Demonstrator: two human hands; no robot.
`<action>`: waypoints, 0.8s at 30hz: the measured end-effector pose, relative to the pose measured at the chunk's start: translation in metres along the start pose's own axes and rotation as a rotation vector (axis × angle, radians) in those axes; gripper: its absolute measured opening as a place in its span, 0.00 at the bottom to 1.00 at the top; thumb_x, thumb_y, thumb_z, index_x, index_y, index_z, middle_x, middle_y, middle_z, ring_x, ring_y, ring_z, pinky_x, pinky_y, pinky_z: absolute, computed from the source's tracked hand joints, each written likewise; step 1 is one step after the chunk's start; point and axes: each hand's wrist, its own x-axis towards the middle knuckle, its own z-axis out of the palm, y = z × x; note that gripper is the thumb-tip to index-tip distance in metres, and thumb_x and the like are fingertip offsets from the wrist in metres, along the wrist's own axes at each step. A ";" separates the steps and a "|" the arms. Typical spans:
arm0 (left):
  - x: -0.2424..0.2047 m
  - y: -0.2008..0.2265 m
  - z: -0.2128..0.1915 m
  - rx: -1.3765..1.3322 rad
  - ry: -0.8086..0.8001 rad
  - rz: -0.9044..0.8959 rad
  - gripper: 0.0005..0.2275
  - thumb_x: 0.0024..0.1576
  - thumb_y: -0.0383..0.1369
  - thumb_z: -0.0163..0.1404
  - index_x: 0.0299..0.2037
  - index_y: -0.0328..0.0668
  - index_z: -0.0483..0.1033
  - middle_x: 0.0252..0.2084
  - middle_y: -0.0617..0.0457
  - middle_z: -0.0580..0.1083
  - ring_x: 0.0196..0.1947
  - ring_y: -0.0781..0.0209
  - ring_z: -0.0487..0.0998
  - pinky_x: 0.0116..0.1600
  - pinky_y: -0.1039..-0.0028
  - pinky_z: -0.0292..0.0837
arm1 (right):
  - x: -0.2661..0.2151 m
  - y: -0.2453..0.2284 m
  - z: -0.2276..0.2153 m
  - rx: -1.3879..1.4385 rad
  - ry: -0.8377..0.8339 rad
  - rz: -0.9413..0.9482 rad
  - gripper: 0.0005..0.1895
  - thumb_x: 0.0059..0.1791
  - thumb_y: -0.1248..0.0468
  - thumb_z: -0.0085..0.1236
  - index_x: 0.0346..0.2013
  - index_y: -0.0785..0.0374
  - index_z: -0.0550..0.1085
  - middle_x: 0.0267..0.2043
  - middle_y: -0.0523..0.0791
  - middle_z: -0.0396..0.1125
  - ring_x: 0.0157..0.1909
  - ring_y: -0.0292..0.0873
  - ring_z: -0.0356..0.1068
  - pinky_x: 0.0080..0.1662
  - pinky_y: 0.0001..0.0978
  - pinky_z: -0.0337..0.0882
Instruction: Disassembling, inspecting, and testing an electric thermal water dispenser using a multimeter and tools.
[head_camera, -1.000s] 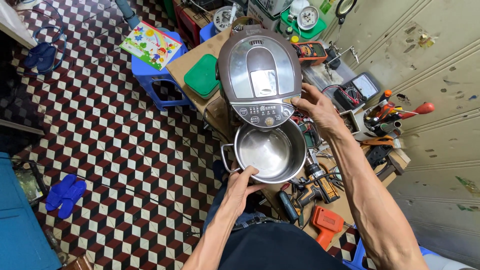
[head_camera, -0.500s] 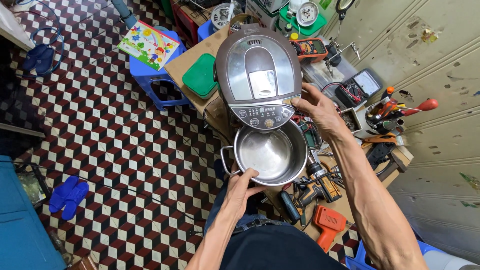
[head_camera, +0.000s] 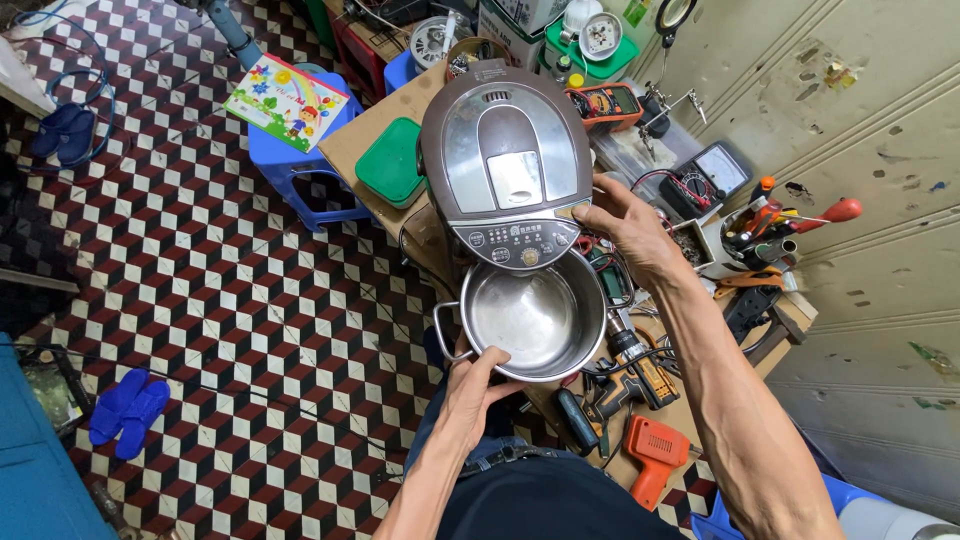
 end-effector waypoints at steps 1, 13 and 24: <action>0.000 0.001 0.000 0.004 0.003 -0.005 0.33 0.48 0.36 0.50 0.67 0.38 0.58 0.58 0.36 0.69 0.58 0.49 0.75 0.54 0.53 0.80 | 0.001 0.001 -0.001 0.013 0.002 0.010 0.37 0.46 0.58 0.63 0.68 0.63 0.63 0.62 0.49 0.69 0.61 0.43 0.69 0.61 0.37 0.68; 0.003 0.005 -0.002 -0.007 0.000 -0.061 0.32 0.49 0.34 0.50 0.67 0.40 0.58 0.59 0.40 0.69 0.60 0.50 0.74 0.55 0.53 0.81 | 0.003 -0.003 -0.005 -0.026 -0.036 0.025 0.38 0.44 0.59 0.63 0.69 0.62 0.64 0.64 0.47 0.68 0.61 0.42 0.68 0.60 0.36 0.67; 0.005 0.008 -0.004 0.003 -0.015 -0.072 0.32 0.49 0.35 0.50 0.66 0.38 0.58 0.58 0.38 0.69 0.58 0.49 0.75 0.54 0.54 0.81 | 0.004 0.000 -0.006 -0.011 -0.041 0.025 0.39 0.44 0.58 0.64 0.68 0.63 0.64 0.65 0.48 0.67 0.63 0.43 0.68 0.64 0.36 0.65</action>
